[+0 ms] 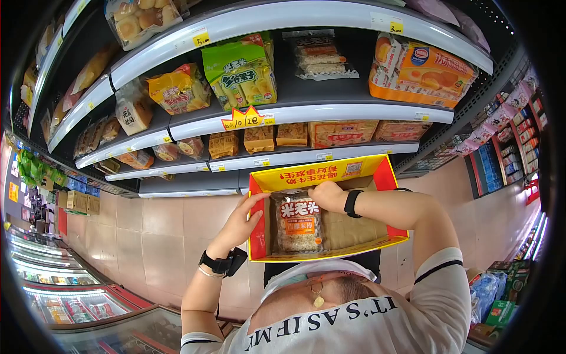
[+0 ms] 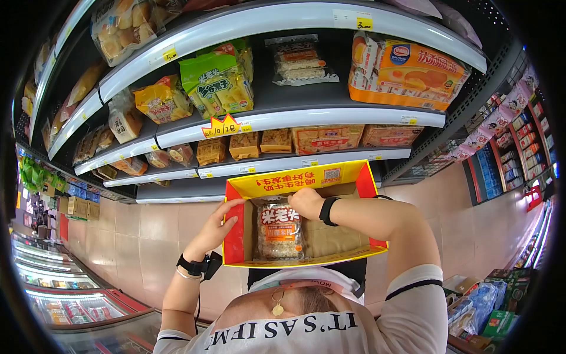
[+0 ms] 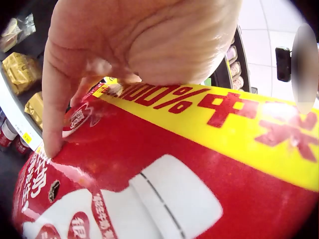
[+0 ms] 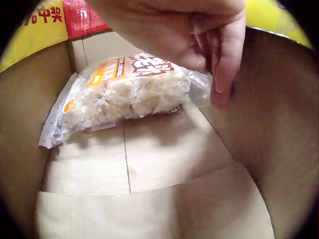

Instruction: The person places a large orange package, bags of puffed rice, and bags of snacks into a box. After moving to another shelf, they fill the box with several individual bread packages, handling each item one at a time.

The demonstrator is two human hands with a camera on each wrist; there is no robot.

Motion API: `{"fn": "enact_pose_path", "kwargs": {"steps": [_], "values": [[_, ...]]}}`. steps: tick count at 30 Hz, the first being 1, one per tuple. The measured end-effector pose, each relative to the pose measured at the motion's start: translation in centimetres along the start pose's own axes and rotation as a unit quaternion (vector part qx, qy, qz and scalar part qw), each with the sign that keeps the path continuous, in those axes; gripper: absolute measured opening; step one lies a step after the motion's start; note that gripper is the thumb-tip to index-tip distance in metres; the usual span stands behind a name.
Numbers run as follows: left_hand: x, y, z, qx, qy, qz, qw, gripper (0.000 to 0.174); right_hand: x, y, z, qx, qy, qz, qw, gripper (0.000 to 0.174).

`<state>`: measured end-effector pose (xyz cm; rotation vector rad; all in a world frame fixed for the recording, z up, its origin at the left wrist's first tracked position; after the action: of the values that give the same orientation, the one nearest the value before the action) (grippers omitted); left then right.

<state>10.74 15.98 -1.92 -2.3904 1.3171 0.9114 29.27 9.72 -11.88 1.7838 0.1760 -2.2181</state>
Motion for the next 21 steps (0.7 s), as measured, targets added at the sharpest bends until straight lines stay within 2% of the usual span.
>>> {"fn": "enact_pose_path", "kwargs": {"steps": [3,9,12,14,15,17,18,20,21], "values": [[-0.1,0.0,0.1,-0.003,0.004,0.0,1.0,0.045,-1.1,0.4,1.4,-0.055,-0.012,0.019,0.998,0.012],[-0.6,0.1,-0.8,-0.015,-0.056,0.009,0.998,0.053,-7.1,0.7,5.1,-0.151,-0.013,0.019,0.988,0.011],[-0.9,0.1,-1.8,-0.022,-0.017,0.005,1.0,0.061,-11.7,1.6,7.3,-0.179,-0.085,0.042,0.979,0.012],[-2.2,0.2,-3.2,0.005,-0.088,-0.087,0.992,0.055,-13.9,2.5,8.4,-0.186,-0.107,0.05,0.975,0.012],[-2.6,0.3,-3.8,0.004,-0.088,-0.088,0.992,0.055,-14.9,3.0,9.0,-0.193,-0.13,0.06,0.971,0.012],[-2.0,0.1,-5.1,0.046,-0.312,0.021,0.949,0.031,-15.7,3.6,9.3,-0.187,-0.124,0.094,0.97,0.012],[-2.1,0.0,-4.8,0.046,-0.312,0.02,0.949,0.031,-16.1,4.0,9.2,-0.186,-0.14,0.085,0.969,0.01],[-1.4,-0.4,-4.9,0.112,-0.178,0.074,0.975,0.009,-16.4,4.5,8.7,-0.185,-0.151,0.075,0.968,0.008],[-1.6,-0.5,-5.0,0.115,-0.18,0.072,0.974,0.009,-16.3,4.7,8.0,-0.162,-0.156,0.073,0.972,0.009]]}}
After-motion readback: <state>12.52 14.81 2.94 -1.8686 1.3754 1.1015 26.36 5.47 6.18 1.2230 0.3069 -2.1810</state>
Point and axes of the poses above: each hand's wrist, its own y-axis away from the middle knuckle, its own x-axis out of the palm, z = x × y, the point moved 7 cm from there along -y, towards the middle knuckle, and after that the axes turned 8 degrees about -y, right-handed, at the moved point
